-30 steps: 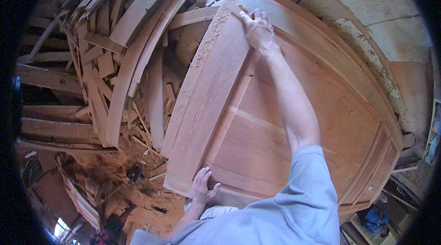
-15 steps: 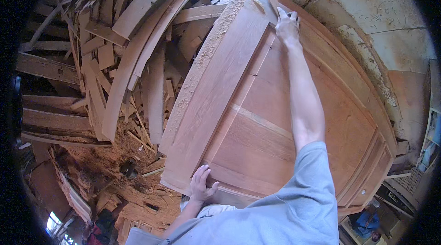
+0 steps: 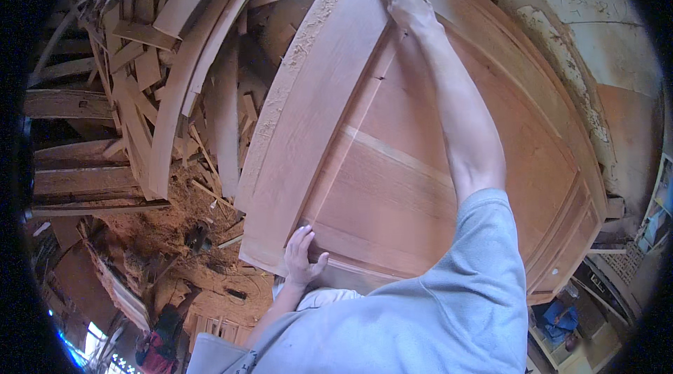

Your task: The person rubs a wooden block over the panels of a wooden cabinet, dips the block into a bucket of liquid, and applies glue from a squeeze bottle to the wood joints.

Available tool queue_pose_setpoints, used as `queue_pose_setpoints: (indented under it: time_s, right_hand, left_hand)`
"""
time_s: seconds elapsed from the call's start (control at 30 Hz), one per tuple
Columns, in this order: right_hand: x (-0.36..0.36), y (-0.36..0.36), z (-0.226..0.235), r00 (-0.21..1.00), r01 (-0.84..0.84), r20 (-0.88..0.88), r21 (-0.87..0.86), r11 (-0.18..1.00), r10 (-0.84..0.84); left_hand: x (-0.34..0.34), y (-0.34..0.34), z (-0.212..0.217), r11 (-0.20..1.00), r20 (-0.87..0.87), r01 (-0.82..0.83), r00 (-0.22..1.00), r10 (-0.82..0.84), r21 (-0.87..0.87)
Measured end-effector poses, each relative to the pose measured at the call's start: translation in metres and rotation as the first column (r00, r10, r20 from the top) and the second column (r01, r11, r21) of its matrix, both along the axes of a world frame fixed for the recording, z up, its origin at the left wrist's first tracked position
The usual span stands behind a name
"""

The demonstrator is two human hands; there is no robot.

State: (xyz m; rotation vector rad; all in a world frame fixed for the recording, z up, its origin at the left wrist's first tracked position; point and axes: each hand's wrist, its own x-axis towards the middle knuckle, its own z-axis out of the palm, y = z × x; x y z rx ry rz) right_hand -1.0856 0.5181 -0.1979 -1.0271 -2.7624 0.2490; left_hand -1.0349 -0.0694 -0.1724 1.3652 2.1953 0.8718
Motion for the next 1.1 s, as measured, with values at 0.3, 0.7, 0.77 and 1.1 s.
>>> queue_pose_setpoints:
  time_s: [0.3, 0.7, 0.77, 1.1]
  right_hand:
    - [0.014, -0.059, 0.015, 0.972, -0.064, -0.224, 0.024, 0.998, 0.068]
    - [0.002, -0.051, 0.009, 0.982, -0.165, -0.085, 0.065, 0.984, 0.17]
    - [0.0, -0.037, 0.009, 0.988, -0.144, -0.05, 0.079, 0.986, 0.148]
    - [0.004, 0.023, 0.002, 0.978, 0.02, -0.207, -0.025, 0.999, -0.024]
  left_hand:
    - [0.003, -0.004, -0.001, 1.0, -0.013, -0.004, 1.0, 0.004, -0.003]
    - [0.003, -0.005, -0.001, 1.0, -0.002, -0.014, 1.0, 0.014, 0.009]
    - [0.004, -0.006, -0.003, 1.0, 0.002, -0.016, 1.0, 0.016, 0.009]
    - [0.005, -0.007, -0.002, 0.999, 0.025, -0.031, 0.999, 0.03, 0.03]
